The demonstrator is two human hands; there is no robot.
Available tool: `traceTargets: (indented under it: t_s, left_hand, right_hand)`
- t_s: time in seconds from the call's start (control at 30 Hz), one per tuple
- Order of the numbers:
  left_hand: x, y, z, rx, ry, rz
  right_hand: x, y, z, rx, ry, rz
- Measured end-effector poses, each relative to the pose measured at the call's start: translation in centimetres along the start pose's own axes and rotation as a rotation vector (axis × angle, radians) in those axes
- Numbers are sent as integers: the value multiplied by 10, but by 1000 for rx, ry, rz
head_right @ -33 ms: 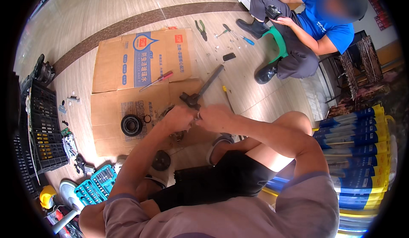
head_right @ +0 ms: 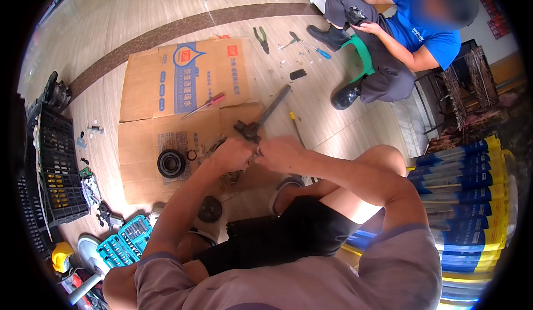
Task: The person uses a hammer and a punch tool to tap a metal component out of a circular housing while working on a piece of cardboard on the floor.
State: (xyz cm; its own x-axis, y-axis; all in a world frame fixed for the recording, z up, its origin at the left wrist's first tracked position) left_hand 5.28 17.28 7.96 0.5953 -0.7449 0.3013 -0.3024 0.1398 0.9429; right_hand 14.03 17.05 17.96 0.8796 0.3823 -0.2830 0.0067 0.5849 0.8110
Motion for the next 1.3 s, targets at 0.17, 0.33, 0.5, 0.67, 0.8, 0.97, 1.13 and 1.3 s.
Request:
traceTargets:
  t_s: [0.17, 0.33, 0.5, 0.67, 0.8, 0.97, 1.13, 1.3]
  left_hand:
    - [0, 0, -2, 75, 24, -12]
    - [0, -3, -3, 21, 15, -13]
    - [1, 2, 0, 27, 33, 35]
    - [1, 8, 0, 12, 46, 20]
    - [-2, -2, 0, 34, 2, -26]
    - [0, -4, 0, 9, -41, -91]
    - [2, 3, 0, 37, -10, -10]
    - [2, 7, 0, -12, 55, 15]
  right_hand:
    - [-10, 2, 3, 288, 501, 340]
    - [-6, 3, 0, 224, 438, 317]
    - [13, -16, -2, -9, 19, -147]
    - [8, -7, -1, -56, -42, -106]
    - [1, -11, -2, 41, 211, 238]
    - [-19, 6, 12, 437, 622, 455]
    - [-6, 0, 3, 326, 480, 291]
    - [13, -15, -2, 31, 34, -109]
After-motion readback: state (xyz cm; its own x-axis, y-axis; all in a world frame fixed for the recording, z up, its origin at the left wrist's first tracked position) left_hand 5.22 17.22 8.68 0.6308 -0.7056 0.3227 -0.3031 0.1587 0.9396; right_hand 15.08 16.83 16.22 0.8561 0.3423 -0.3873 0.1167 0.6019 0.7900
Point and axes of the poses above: each hand's wrist, its own z-axis away from the middle knuckle, its own y-axis out of the back of the hand, x = y × z, the point moved 7 cm from there along -z, towards the middle knuckle, and after that the axes turned 15 degrees about -z, right-handed, at the moved point
